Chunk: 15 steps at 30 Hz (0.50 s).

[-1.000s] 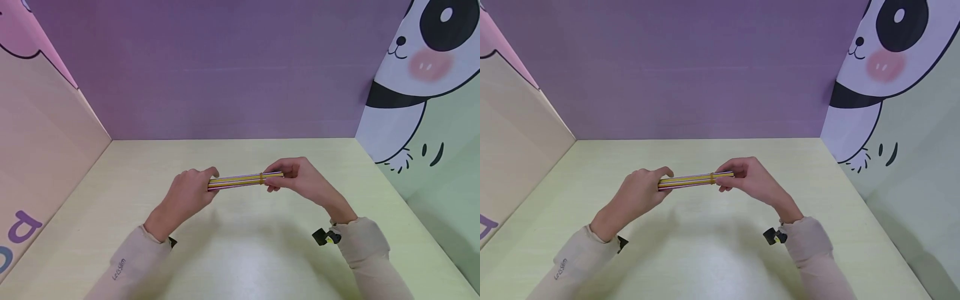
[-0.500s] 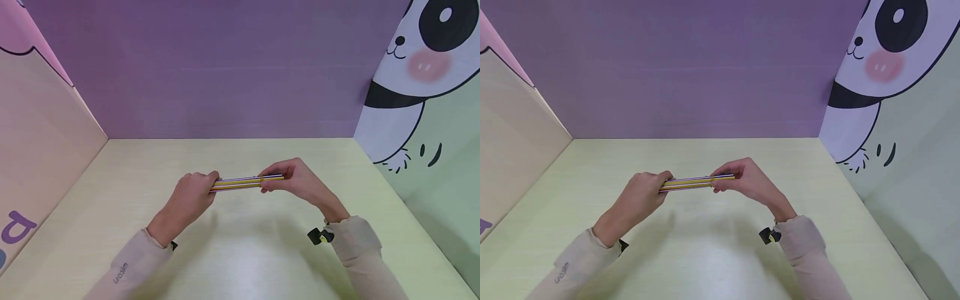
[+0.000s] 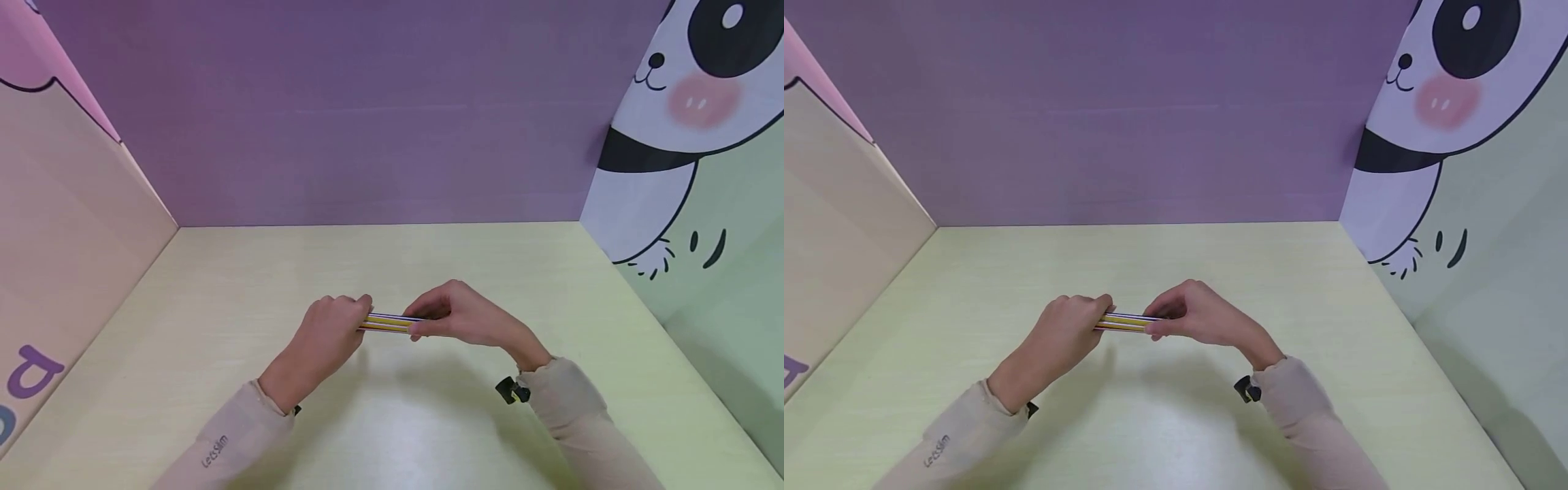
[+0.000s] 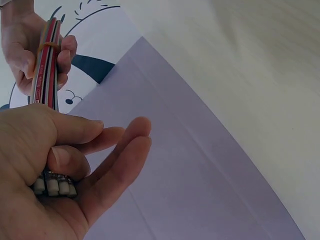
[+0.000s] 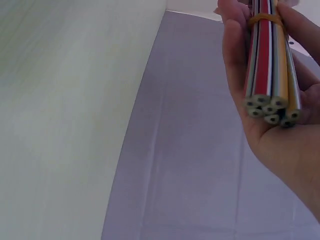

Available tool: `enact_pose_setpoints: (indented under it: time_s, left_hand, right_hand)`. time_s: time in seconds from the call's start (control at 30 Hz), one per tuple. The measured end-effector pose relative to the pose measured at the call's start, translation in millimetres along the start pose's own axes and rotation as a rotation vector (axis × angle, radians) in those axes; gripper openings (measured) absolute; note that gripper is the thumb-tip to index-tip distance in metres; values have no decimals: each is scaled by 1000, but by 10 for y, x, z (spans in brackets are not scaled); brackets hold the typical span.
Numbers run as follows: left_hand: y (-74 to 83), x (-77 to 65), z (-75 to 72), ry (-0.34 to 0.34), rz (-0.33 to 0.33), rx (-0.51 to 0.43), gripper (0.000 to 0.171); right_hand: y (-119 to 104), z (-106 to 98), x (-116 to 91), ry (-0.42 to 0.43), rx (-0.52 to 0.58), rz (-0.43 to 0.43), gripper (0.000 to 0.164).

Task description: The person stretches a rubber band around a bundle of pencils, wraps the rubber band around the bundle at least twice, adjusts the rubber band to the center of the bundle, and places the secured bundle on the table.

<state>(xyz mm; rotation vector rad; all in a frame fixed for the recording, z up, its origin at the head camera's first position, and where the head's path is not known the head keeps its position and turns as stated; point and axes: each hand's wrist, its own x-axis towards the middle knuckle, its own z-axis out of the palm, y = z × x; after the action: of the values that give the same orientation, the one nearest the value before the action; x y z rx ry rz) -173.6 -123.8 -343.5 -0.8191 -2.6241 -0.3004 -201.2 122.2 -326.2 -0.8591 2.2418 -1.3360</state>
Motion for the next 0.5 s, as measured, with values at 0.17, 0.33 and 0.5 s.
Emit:
enact_pose_setpoints:
  time_s: [0.17,0.33,0.5]
  left_hand:
    - [-13,7,-40,12,-13,10,22]
    - [-49,8,-71,35,-54,10,22]
    - [12,-6,-11,9,-23,-2,20]
  right_hand:
    - [-64,-90,-64,43,-150,11,37]
    - [-93,-178,-127,74,-236,-9,18]
    - [-135,-106,-108,22,-257,-36,14]
